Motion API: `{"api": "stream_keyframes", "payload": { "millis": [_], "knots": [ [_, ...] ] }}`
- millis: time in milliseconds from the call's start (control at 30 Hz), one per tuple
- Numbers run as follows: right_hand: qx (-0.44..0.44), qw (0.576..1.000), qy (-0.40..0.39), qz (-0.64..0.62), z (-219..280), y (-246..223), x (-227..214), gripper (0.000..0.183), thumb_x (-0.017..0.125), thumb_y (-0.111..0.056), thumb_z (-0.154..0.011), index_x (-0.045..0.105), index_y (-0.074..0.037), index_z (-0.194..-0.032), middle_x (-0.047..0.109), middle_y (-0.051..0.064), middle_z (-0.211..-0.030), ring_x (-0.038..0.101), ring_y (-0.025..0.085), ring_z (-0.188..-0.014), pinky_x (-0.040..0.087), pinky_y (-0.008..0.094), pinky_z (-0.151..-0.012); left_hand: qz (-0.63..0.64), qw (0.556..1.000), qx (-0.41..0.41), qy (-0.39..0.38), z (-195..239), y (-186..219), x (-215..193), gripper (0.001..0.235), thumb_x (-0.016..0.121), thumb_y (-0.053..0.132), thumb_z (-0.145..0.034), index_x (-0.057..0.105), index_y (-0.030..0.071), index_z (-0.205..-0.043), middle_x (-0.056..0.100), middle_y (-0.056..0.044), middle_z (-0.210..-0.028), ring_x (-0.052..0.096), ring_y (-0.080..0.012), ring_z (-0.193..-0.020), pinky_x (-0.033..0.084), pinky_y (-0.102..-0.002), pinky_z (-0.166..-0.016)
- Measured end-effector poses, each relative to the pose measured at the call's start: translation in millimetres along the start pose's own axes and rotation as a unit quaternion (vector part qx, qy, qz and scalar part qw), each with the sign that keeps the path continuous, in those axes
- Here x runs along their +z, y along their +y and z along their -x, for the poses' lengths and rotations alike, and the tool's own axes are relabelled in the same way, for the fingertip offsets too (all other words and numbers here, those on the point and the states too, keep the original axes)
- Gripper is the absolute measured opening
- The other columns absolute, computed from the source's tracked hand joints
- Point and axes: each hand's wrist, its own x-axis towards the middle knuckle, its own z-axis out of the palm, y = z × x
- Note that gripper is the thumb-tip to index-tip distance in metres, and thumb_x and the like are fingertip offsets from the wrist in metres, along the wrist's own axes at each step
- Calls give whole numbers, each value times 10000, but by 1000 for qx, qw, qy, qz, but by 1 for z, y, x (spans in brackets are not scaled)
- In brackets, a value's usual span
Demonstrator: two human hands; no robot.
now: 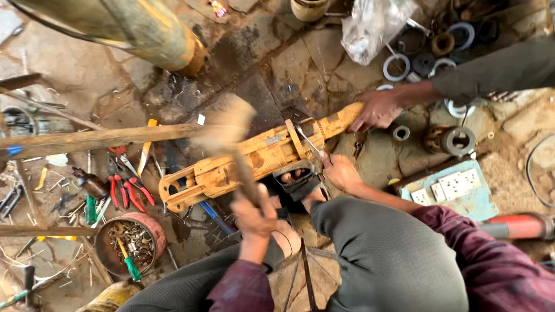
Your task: The person uses a hammer and a metal rod to strike a mechanical pump assembly while an assistant holds it on the floor. They use pliers and other hand tools to adjust and disassemble components within the assembly.
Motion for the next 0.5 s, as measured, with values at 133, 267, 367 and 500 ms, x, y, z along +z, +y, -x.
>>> {"api": "stream_keyframes", "payload": {
  "millis": [133, 267, 367, 500],
  "knots": [
    [-119, 988, 85, -50, 6, 2, -3, 478, 487, -345, -1056, 659, 45, -838, 629, 340, -810, 593, 547, -790, 462, 610, -740, -124, 982, -38, -136, 15, -42, 20, 475, 676, 389, -888, 630, -37, -1093, 676, -296, -763, 675, -494, -769, 528, -524, -652],
    [-137, 985, 98, -21, 2, 26, 25, 401, 532, -319, -1001, 650, 41, -869, 609, 353, -800, 594, 540, -738, 458, 603, -660, -47, 978, -136, -154, 35, -81, 26, 489, 656, 460, -929, 675, -29, -938, 702, -266, -783, 711, -446, -752, 535, -494, -670],
    [-159, 975, 155, -16, -10, 32, 21, 336, 560, -278, -967, 633, 46, -917, 617, 346, -805, 581, 549, -718, 455, 596, -619, 114, 984, -88, -108, 33, -91, 36, 434, 597, 399, -919, 690, -24, -943, 753, -239, -797, 766, -409, -784, 567, -453, -701],
    [-87, 995, 31, -28, -3, 12, 3, 451, 459, -365, -1076, 646, 18, -926, 634, 342, -841, 590, 546, -851, 459, 600, -758, 10, 986, -145, -78, 36, -117, 43, 505, 608, 436, -982, 668, -66, -976, 679, -312, -818, 696, -472, -874, 523, -487, -717]
  ]
}}
